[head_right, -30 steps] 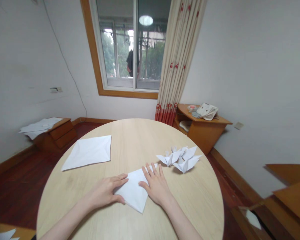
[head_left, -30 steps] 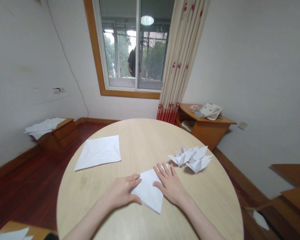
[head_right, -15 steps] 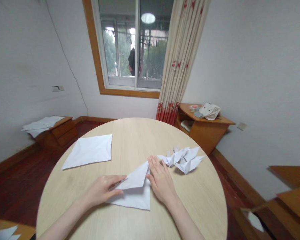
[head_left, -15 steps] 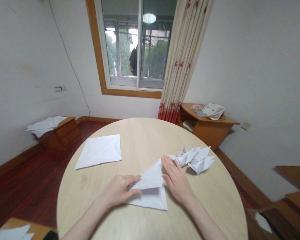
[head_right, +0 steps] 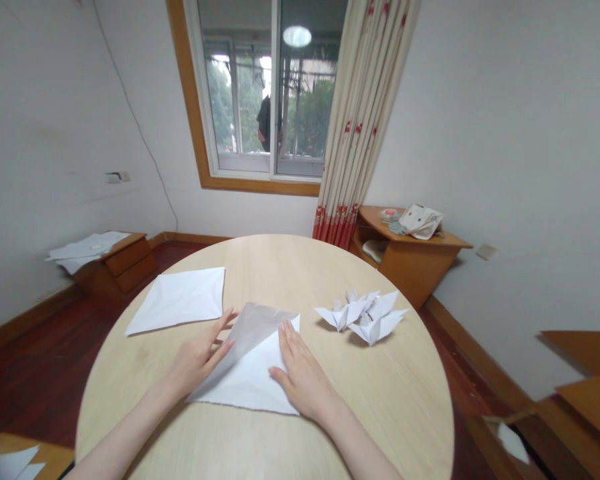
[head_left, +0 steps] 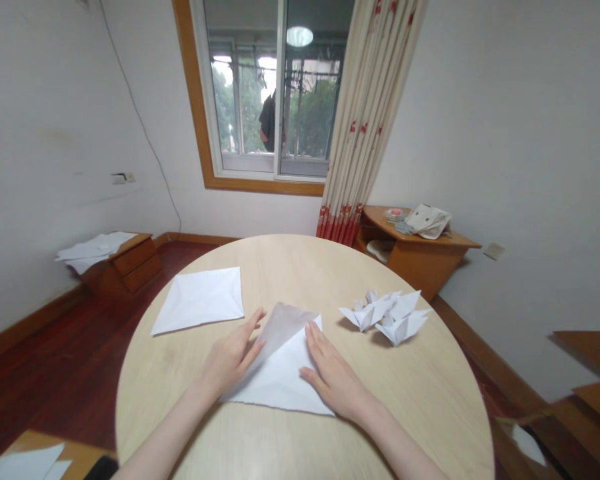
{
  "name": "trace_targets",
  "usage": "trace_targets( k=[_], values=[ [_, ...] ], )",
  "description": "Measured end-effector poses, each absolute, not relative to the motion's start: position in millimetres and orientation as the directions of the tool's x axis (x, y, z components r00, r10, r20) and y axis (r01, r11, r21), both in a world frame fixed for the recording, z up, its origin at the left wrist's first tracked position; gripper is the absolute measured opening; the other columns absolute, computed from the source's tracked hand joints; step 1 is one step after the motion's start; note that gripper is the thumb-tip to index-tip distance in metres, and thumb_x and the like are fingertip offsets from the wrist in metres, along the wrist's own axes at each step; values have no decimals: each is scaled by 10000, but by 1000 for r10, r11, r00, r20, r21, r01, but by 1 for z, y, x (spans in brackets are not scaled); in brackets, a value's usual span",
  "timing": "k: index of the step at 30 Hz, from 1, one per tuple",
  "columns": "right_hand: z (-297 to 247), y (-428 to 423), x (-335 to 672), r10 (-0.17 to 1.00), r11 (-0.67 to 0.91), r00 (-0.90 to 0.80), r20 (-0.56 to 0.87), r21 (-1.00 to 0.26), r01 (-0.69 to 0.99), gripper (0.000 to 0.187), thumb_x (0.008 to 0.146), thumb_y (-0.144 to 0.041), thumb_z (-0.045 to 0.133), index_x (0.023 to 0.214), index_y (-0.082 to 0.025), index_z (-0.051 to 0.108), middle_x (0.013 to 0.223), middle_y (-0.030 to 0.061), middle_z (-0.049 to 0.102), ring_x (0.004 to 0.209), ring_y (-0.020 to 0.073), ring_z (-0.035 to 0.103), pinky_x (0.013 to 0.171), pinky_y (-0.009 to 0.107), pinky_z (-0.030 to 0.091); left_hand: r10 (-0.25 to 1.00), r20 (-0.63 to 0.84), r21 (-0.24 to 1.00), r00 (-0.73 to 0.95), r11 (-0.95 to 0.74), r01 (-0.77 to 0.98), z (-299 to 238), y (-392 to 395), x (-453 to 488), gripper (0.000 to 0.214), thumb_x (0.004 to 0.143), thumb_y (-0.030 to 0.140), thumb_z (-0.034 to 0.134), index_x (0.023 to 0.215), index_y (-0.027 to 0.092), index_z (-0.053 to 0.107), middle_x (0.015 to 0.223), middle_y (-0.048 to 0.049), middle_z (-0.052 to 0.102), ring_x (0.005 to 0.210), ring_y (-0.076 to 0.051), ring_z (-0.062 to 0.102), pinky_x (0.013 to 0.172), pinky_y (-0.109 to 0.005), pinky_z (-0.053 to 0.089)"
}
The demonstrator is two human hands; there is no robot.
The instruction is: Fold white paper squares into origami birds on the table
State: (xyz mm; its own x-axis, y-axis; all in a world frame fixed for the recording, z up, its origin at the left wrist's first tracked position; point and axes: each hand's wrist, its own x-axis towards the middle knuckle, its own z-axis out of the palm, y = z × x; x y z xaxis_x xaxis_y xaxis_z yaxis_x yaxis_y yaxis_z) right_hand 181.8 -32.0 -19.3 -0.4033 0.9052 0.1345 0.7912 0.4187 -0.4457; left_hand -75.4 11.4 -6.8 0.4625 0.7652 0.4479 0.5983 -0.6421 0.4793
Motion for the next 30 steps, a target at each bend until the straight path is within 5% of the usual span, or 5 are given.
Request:
trace_targets(
  k=[8,12,19,26,30],
  values=[
    [11,-43,175,796,523,-605,-32,-469,712,435,954,-258,435,1385,-310,448,1521,0,295,1435,232,140,1174,504,110,637,628,229,448,-700,676,-6,20,-77,622,951,221,409,1502,239,122,1484,-135,357,1332,-275,395,1066,-464,387],
    [17,-47,175,804,466,-586,-106,-500,730,436,953,-235,417,1383,-299,454,1519,21,297,1425,229,189,1169,480,150,584,637,178,503,-746,642,-12,25,-78,554,928,125,401,1456,248,290,1467,-124,387,1332,-271,391,1061,-476,388],
    [22,-45,190,800,400,-575,-172,-562,724,445,892,-247,515,1332,-316,514,1516,33,304,1426,241,191,1158,498,125,636,430,411,641,-770,488,-28,19,-74,407,914,83,392,1209,258,609,1264,-68,607,1145,-192,584,963,-347,491],
    [24,-42,197,735,357,-591,-333,-551,754,874,708,-515,714,1446,-266,318,1568,83,75,1441,300,-10,1152,524,-7,723,181,531,667,-643,552,-6,0,-60,244,873,331,607,1077,221,685,1205,-73,650,1102,-237,598,967,-377,464],
    [25,-42,197,680,366,-620,-393,-550,750,1081,607,-549,771,1476,-248,202,1564,105,-27,1423,334,-105,1130,558,-72,703,173,524,690,-659,540,7,-10,-53,473,667,554,759,955,195,650,1184,-99,641,1078,-281,587,937,-397,450]
  ],
)
